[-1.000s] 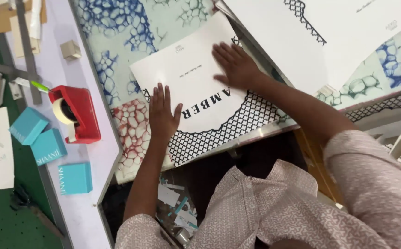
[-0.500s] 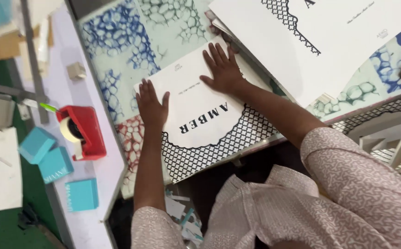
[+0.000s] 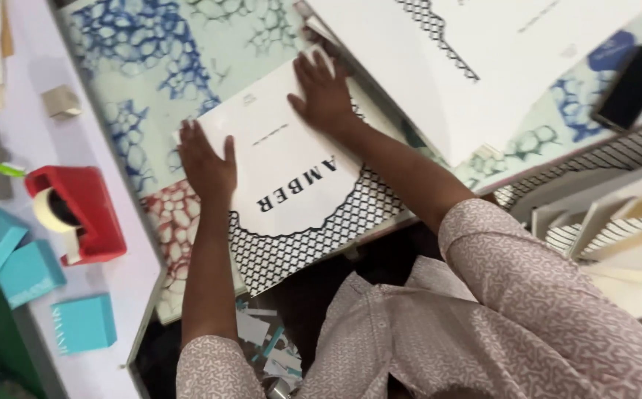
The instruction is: Folding and assembling paper gift bags or envelopes with branded printing.
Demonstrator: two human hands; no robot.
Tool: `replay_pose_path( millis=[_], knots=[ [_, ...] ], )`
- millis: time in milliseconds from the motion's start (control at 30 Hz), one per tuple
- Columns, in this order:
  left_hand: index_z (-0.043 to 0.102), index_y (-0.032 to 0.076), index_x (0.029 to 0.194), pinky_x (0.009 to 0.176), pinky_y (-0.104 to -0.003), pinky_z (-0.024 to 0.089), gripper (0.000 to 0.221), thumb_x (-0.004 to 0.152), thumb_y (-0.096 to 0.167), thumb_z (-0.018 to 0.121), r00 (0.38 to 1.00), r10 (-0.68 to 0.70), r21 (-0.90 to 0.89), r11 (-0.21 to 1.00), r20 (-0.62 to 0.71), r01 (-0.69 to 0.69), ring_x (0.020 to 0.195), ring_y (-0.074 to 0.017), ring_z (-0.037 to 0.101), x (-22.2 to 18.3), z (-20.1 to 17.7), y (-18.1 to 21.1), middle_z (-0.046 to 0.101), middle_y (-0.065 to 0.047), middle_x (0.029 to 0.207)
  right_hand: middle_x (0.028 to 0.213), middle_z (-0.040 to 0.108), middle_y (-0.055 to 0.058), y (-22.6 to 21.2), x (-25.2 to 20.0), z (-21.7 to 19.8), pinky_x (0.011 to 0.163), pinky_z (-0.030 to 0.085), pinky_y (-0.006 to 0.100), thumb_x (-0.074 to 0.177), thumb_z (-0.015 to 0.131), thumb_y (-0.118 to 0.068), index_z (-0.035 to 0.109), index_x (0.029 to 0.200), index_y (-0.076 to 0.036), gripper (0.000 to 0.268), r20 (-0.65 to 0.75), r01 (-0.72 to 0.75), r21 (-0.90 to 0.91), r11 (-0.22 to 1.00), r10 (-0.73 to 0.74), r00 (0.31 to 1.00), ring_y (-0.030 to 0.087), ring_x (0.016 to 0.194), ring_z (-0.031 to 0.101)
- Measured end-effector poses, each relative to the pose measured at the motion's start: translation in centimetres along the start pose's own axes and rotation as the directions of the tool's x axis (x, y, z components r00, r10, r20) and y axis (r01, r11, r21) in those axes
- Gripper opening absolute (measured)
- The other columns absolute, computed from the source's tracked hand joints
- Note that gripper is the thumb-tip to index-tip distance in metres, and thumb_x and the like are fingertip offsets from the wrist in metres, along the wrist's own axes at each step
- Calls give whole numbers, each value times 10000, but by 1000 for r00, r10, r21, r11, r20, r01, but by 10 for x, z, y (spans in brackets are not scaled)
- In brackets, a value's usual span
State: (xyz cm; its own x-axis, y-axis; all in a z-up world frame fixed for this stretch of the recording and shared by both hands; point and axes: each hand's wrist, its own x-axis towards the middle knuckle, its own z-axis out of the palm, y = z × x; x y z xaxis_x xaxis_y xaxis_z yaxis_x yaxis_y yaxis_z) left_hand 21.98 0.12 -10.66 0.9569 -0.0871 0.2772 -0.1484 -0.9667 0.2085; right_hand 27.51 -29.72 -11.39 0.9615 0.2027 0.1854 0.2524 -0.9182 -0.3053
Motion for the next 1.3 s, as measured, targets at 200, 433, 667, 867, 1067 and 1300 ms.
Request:
replay_pose_path(
  millis=[200, 433, 667, 867, 1067, 1300],
  knots=[
    [336, -50, 1594, 1260, -510, 231, 789, 1079, 509, 550, 995, -90, 24, 996, -52, 92, 1536, -394, 318, 4, 6, -1, 327, -260, 1655, 1642, 370, 161, -17, -132, -60, 1166, 271, 645, 1022, 530, -423, 403, 1552, -40, 666, 40, 51, -6, 999, -51, 998, 365, 1503, 334],
    [335, -53, 1590, 1289, -516, 229, 767, 1100, 515, 496, 994, -109, 60, 992, 2, 108, 1564, -383, 315, -12, 8, 9, 307, -235, 1676, 1654, 351, 148, -31, -219, -90, 1226, 231, 575, 990, 539, -413, 401, 1570, -52, 698, -49, 51, -67, 996, -54, 997, 306, 1528, 325],
    [207, -107, 1552, 1248, -518, 128, 1020, 945, 668, 475, 959, 147, -52, 989, 242, -138, 1544, -442, 128, -142, -37, 164, 140, -356, 1630, 1664, 353, 128, -31, -219, -84, 1241, 218, 554, 969, 554, -415, 397, 1583, -65, 723, -99, 36, -83, 996, -44, 994, 286, 1530, 324],
    [338, 32, 1579, 1239, -546, 213, 932, 931, 657, 579, 963, 184, -181, 972, 198, -149, 1534, -403, 277, -176, -87, 154, 275, -242, 1657, 1662, 328, 139, -24, -220, -76, 1234, 217, 564, 974, 546, -432, 389, 1579, -72, 721, -109, 36, -83, 996, -45, 993, 306, 1532, 306],
    [385, 85, 1593, 1248, -556, 235, 796, 982, 540, 614, 990, 16, 51, 998, 137, -23, 1538, -376, 315, -189, -96, 85, 314, -222, 1666, 1581, 389, 171, -24, -201, -83, 1177, 281, 565, 978, 580, -413, 410, 1528, -78, 666, 113, 67, -56, 996, -60, 992, 321, 1471, 361],
    [316, -33, 1562, 1242, -549, 226, 877, 968, 503, 675, 983, -184, -257, 951, -26, 172, 1536, -406, 246, -200, -49, 68, 248, -282, 1648, 1486, 434, 319, 19, -203, -46, 1124, 336, 606, 945, 754, -339, 440, 1504, 42, 745, -276, -9, 87, 996, 33, 961, 460, 1356, 414]
  ],
)
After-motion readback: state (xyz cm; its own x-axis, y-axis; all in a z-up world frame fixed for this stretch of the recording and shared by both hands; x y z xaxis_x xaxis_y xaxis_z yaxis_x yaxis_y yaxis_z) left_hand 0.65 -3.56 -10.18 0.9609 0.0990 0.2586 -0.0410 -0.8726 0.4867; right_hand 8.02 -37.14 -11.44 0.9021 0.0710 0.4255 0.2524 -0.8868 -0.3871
